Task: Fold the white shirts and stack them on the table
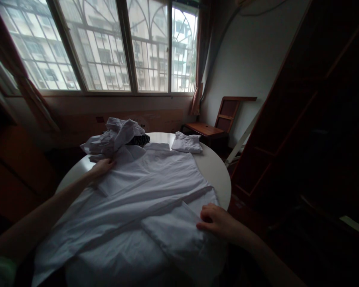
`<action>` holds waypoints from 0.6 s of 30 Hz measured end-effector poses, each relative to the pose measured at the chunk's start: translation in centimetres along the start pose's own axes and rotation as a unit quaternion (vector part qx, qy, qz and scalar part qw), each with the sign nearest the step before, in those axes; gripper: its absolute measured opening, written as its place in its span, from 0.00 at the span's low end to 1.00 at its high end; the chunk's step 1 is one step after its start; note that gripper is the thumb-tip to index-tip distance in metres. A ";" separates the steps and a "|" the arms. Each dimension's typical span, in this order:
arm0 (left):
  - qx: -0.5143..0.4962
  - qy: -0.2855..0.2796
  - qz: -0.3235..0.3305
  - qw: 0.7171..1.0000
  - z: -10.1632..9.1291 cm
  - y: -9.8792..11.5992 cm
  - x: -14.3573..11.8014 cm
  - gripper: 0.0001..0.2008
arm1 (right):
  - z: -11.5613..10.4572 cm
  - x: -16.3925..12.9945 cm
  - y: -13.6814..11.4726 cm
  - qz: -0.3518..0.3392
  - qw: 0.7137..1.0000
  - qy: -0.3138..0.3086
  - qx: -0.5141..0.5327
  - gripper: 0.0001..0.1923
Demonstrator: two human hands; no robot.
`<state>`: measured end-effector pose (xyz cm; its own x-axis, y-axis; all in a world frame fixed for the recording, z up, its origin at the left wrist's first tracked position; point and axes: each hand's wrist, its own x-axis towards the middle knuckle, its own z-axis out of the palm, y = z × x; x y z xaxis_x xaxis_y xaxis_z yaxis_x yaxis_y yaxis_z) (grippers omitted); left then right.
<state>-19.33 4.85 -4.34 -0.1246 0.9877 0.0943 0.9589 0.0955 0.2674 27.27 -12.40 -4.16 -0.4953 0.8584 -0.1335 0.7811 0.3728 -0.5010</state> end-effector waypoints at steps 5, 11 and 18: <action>-0.010 -0.009 0.014 1.000 1.3 1.4 -0.1 0.17 | -1.4 -0.8 2.0 0.004 1.000 -0.025 -0.004 0.23; -0.041 -0.026 -0.035 0.998 1.4 2.4 -0.7 0.19 | -2.8 -1.5 3.4 0.040 0.999 -0.013 0.027 0.23; 0.033 0.102 0.201 0.974 -0.6 4.6 2.3 0.21 | -2.8 -1.2 3.3 0.039 0.999 -0.025 0.020 0.24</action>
<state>-15.34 7.51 -2.30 0.2223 0.9026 0.3687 0.9543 -0.2789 0.1076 31.53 -11.18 -3.26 -0.4531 0.8651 -0.2154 0.8027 0.2907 -0.5207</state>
